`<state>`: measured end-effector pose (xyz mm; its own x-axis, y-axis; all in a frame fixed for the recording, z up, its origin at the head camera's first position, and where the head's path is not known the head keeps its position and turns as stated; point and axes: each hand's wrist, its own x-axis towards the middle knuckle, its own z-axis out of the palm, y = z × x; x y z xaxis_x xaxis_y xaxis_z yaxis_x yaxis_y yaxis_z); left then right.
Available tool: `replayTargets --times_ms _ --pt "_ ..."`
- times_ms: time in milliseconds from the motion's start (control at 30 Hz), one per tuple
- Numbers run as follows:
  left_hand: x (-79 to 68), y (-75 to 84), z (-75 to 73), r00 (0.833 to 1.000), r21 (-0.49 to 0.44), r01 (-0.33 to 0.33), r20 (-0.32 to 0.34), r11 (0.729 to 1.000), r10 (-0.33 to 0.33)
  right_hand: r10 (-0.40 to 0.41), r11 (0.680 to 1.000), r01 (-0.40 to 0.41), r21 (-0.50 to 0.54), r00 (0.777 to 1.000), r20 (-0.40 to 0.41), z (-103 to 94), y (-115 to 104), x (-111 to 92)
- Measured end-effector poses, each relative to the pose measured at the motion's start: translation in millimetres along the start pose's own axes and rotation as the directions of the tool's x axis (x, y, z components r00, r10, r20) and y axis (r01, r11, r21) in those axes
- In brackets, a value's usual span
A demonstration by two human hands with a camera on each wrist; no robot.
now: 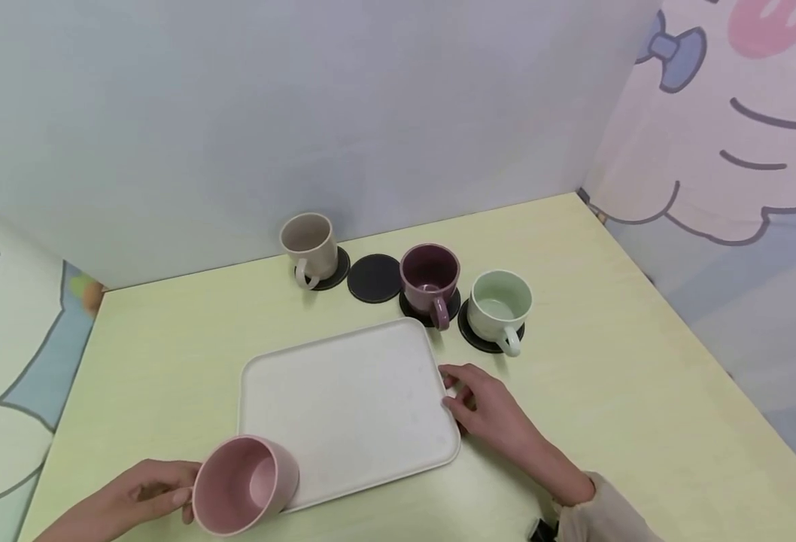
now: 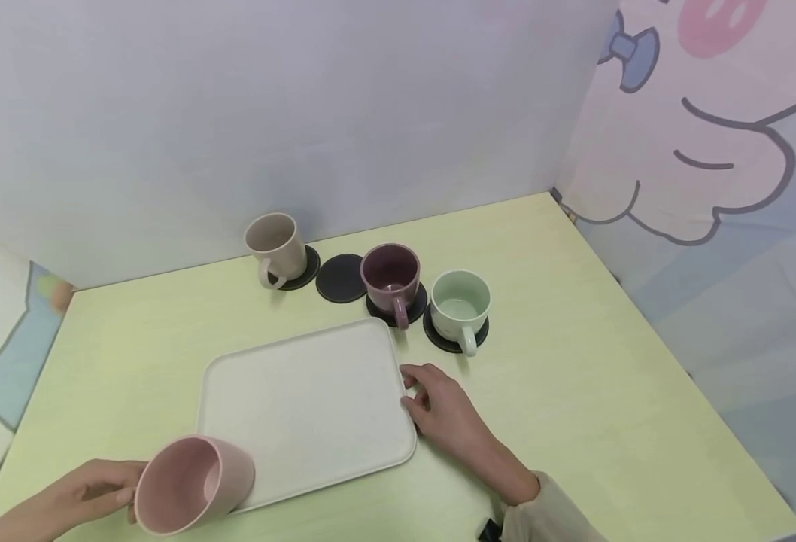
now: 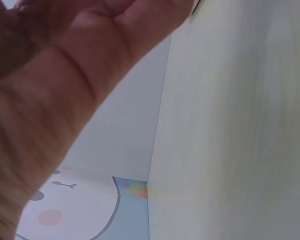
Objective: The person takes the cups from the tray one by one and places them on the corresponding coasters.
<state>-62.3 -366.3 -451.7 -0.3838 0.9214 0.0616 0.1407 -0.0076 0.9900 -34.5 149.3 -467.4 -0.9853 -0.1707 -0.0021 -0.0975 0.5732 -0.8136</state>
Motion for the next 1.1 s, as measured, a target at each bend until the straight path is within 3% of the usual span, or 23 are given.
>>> replayTargets --times_ms 333,467,733,900,1000,1100 --pt "0.3 -2.9 -0.2 1.0 -0.012 -0.018 -0.024 1.0 0.018 0.005 1.0 -0.005 -0.017 1.0 0.003 -0.7 0 0" --pt "-0.1 -0.8 0.1 0.999 -0.084 0.026 -0.03 0.996 -0.029 0.001 1.0 -0.001 -0.017 1.0 0.006 -0.4 0 0" --pt "2.5 7.9 4.2 0.986 -0.107 0.128 -0.094 0.986 -0.139 -0.007 1.0 0.007 -0.009 1.0 0.012 0.8 1 0" --pt "8.3 13.3 8.8 0.979 -0.081 0.127 -0.148 0.989 -0.138 -0.014 1.0 0.014 -0.004 1.0 0.013 0.6 0 1" --pt "13.8 19.2 14.9 0.962 -0.009 0.151 -0.231 0.989 -0.149 -0.01 1.0 0.01 -0.012 1.0 0.016 0.1 0 1" --pt "22.4 28.2 23.2 0.924 0.052 0.213 -0.336 0.976 -0.183 0.0 1.0 0.0 -0.013 1.0 0.019 -0.6 -1 1"
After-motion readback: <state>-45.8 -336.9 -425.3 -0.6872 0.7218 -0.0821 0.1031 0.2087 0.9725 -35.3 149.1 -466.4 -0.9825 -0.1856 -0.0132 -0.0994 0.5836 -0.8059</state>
